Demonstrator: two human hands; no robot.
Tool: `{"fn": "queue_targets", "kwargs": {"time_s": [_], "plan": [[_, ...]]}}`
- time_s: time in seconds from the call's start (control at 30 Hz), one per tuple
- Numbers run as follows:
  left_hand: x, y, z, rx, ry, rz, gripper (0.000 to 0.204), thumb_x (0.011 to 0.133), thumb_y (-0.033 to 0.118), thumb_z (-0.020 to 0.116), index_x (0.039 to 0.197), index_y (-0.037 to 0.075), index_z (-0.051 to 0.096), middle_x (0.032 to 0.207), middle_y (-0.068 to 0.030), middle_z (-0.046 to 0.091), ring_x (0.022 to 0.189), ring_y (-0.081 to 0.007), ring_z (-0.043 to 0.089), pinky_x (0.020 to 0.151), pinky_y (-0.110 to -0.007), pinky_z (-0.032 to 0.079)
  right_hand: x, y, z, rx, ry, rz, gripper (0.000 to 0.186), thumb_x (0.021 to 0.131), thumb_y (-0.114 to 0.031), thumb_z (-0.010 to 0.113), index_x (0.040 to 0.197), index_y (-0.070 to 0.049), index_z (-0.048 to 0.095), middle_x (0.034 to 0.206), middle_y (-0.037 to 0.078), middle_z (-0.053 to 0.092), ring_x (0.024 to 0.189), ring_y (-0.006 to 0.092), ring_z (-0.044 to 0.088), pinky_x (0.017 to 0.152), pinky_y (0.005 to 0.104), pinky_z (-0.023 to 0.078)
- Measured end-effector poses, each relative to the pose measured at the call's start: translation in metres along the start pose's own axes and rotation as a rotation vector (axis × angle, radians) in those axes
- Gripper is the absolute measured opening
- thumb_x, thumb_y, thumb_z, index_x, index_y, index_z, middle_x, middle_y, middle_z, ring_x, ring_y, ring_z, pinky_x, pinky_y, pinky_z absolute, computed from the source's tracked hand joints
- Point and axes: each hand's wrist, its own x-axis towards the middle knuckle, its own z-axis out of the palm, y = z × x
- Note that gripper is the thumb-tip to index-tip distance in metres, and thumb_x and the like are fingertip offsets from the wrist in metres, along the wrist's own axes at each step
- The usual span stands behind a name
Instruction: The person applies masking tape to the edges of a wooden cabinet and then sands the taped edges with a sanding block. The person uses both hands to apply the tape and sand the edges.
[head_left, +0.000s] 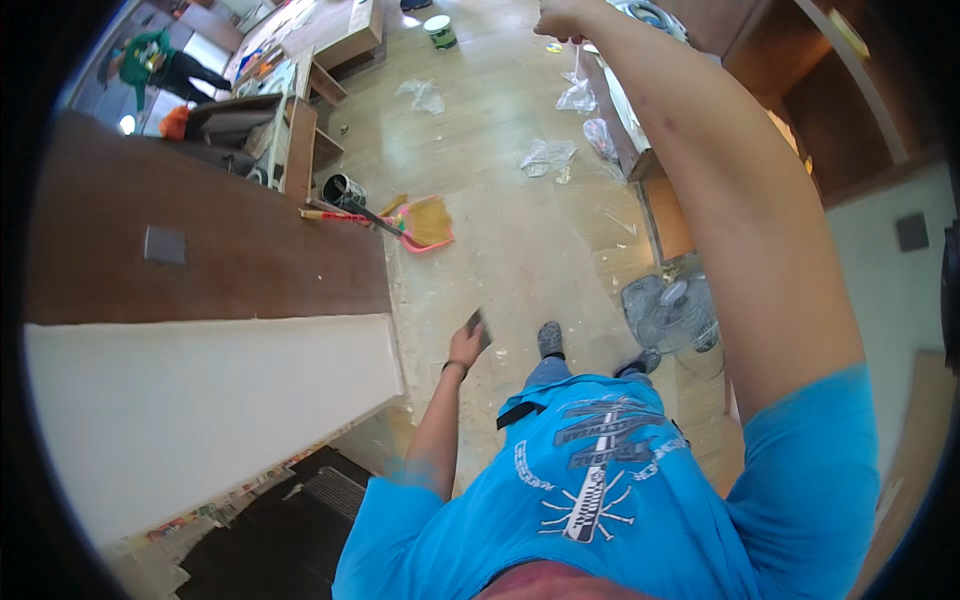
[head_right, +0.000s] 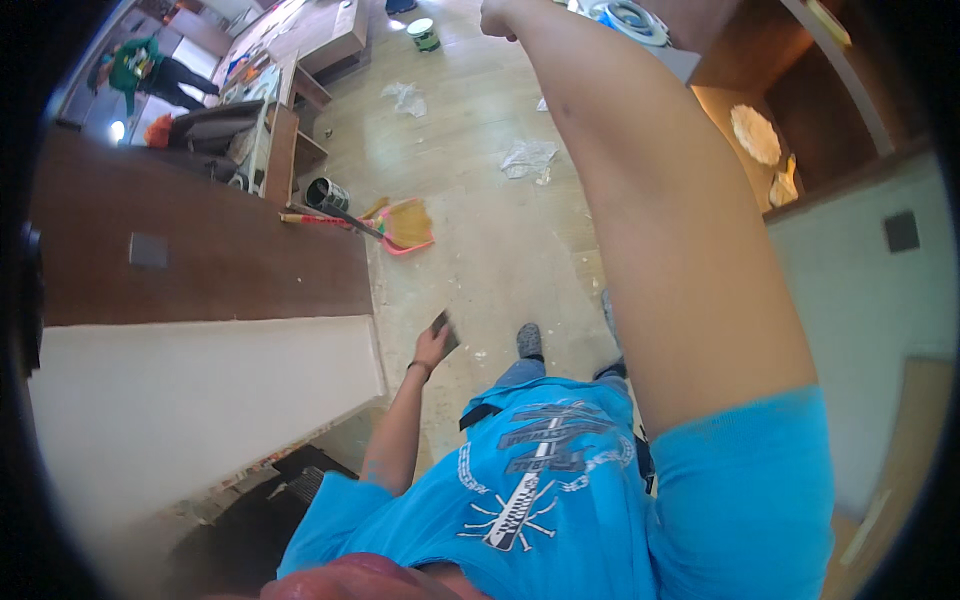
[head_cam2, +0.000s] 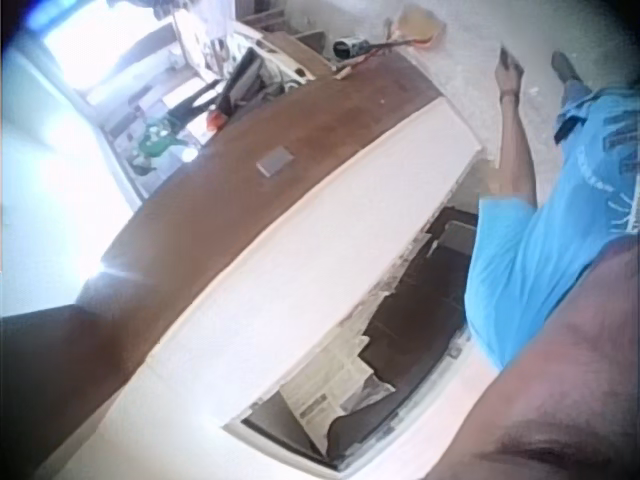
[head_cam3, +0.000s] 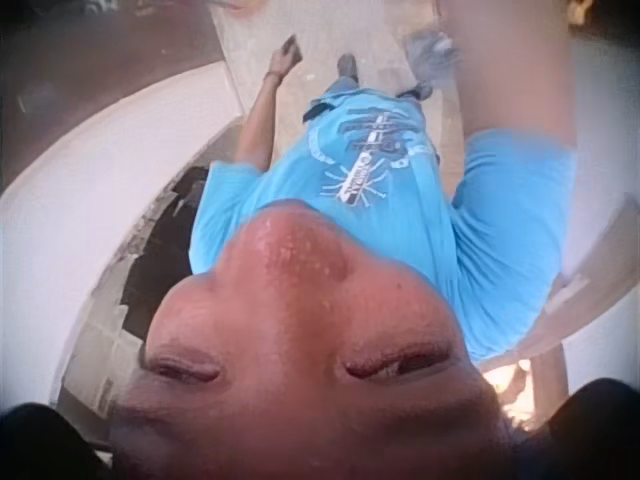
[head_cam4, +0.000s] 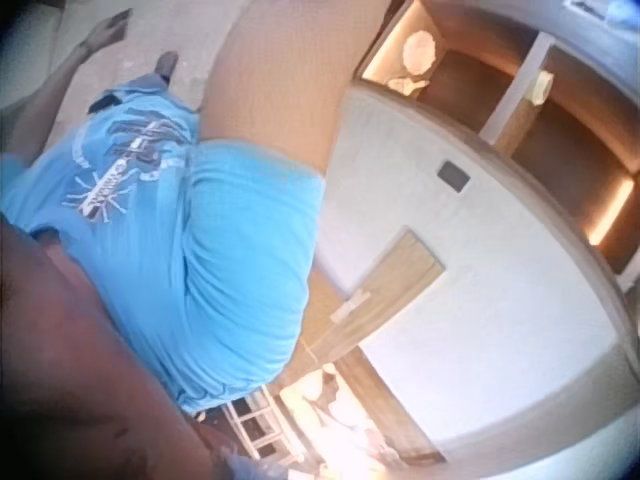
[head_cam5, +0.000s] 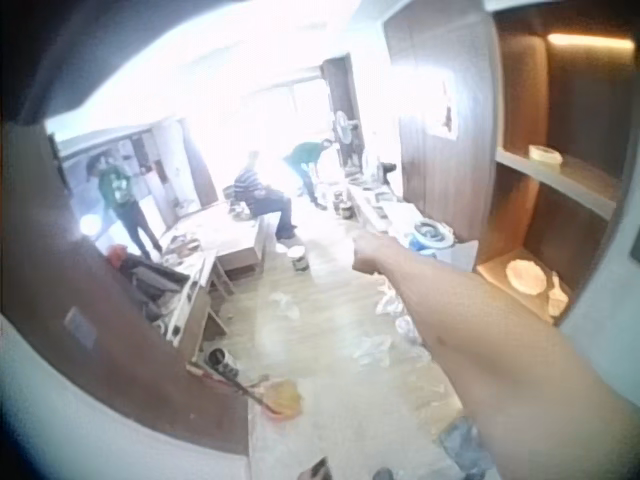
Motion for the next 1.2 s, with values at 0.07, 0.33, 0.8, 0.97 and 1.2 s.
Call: {"fn": "queue_targets", "kwargs": {"time_s": [0.07,0.33,0.8,0.97,1.2], "plan": [[-0.038,-0.066,-0.018,-0.089,0.123,-0.105,0.049,0.098,0.037,0.058,0.126,-0.002,0.066,0.114,-0.0281,0.071,0.108,-0.0426,0.068,0.091,-0.046,0.053,0.036,-0.034,0.001,-0.065,0.017,-0.021,0.032,0.082,-0.019,0.06,0.108,-0.005,0.073,0.094,0.014,0.077,0.082,0.0279,0.075,0.068,0.0423,0.059],[-0.328,-0.278,0.028,-0.605,0.568,-1.296,0.041,0.092,0.019,0.061,0.123,-0.007,0.064,0.117,-0.0192,0.074,0.099,-0.0302,0.073,0.081,-0.044,0.057,0.114,-0.083,0.029,-0.051,-0.095,0.012,0.044,0.088,-0.028,0.067,0.123,-0.003,0.062,0.086,0.014,0.074,0.072,0.0273,0.072,0.062,0.0419,0.058],[-0.175,-0.236,0.001,-0.219,0.146,-0.848,0.055,0.095,0.042,0.066,0.118,-0.007,0.07,0.114,-0.0279,0.073,0.112,-0.039,0.07,0.095,-0.045,0.055,-0.169,-0.092,0.195,0.329,-0.513,-0.503,0.054,0.091,-0.044,0.074,0.132,-0.01,0.065,0.099,0.014,0.075,0.097,0.0364,0.07,0.085,0.0468,0.055],[-0.076,-0.199,-0.079,-0.102,0.235,-0.669,0.045,0.099,0.033,0.065,0.117,-0.008,0.07,0.115,-0.0225,0.074,0.107,-0.0328,0.072,0.091,-0.043,0.056,-0.324,0.019,0.252,0.454,-0.666,-0.1,0.057,0.092,-0.039,0.072,0.14,-0.01,0.061,0.107,0.013,0.076,0.104,0.0354,0.07,0.09,0.0472,0.055],[0.046,-0.137,-0.124,0.113,0.127,-0.524,0.052,0.095,0.04,0.065,0.119,-0.007,0.07,0.117,-0.0277,0.072,0.113,-0.0402,0.069,0.095,-0.046,0.054,-0.408,0.104,0.266,0.78,-0.445,0.409,0.051,0.091,-0.028,0.075,0.136,-0.006,0.063,0.106,0.015,0.076,0.098,0.0318,0.073,0.087,0.0416,0.055]]}}
